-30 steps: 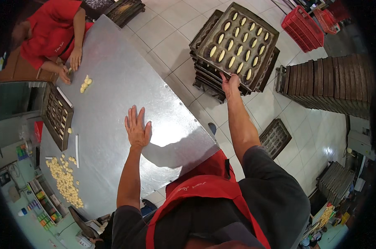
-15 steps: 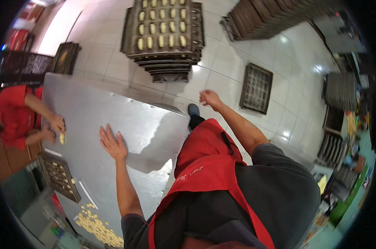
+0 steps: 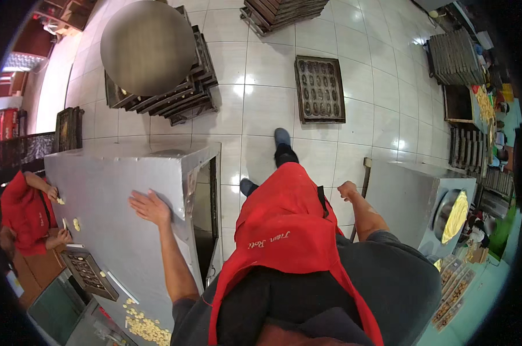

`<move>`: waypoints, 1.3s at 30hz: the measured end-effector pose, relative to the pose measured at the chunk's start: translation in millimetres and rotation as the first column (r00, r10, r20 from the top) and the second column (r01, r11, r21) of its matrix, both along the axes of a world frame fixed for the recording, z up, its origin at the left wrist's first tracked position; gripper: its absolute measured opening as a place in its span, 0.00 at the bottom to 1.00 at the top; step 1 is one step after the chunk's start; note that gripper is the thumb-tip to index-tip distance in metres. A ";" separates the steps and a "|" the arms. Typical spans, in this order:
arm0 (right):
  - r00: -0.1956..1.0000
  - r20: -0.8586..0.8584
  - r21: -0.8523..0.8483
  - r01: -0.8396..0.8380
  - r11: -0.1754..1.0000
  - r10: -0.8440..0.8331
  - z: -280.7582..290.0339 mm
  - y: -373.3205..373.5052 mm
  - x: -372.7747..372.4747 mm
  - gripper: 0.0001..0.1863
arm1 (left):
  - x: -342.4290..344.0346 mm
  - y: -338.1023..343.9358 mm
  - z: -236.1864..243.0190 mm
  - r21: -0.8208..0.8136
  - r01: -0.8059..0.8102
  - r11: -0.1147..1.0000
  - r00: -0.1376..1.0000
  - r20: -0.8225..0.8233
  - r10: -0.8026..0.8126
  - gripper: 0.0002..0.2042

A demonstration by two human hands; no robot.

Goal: The recorder shapes pieces of bread dough and places them onto a baking tray.

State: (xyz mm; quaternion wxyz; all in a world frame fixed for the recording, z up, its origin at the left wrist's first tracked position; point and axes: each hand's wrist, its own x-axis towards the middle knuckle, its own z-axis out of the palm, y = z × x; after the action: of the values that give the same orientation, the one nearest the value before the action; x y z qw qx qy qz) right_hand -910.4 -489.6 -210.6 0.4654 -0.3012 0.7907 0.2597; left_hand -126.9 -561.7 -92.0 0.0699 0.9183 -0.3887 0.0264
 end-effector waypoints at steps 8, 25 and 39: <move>0.894 0.053 -0.452 -0.376 0.809 0.445 -180.6 -161.7 -59.8 0.21 | -42.0 -37.9 -13.8 0.194 -0.259 0.946 0.966 0.029 0.258 0.45; 0.413 -0.378 -0.246 -0.908 0.340 0.829 -476.9 -723.8 -136.1 0.42 | -60.1 1.5 96.0 -0.084 -0.547 0.833 0.808 -0.310 0.500 0.43; 0.612 -0.342 -0.485 -0.765 0.423 0.713 -472.8 -776.4 -127.9 0.25 | -78.4 1.6 159.2 -0.026 -0.581 0.813 0.811 0.065 0.582 0.43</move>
State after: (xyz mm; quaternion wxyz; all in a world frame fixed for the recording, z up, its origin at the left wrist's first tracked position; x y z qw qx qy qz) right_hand -1038.4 -1266.0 -683.3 0.1518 -0.7339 0.6340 0.1907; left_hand -205.3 -560.1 67.2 0.0471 0.9915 -0.0917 0.0796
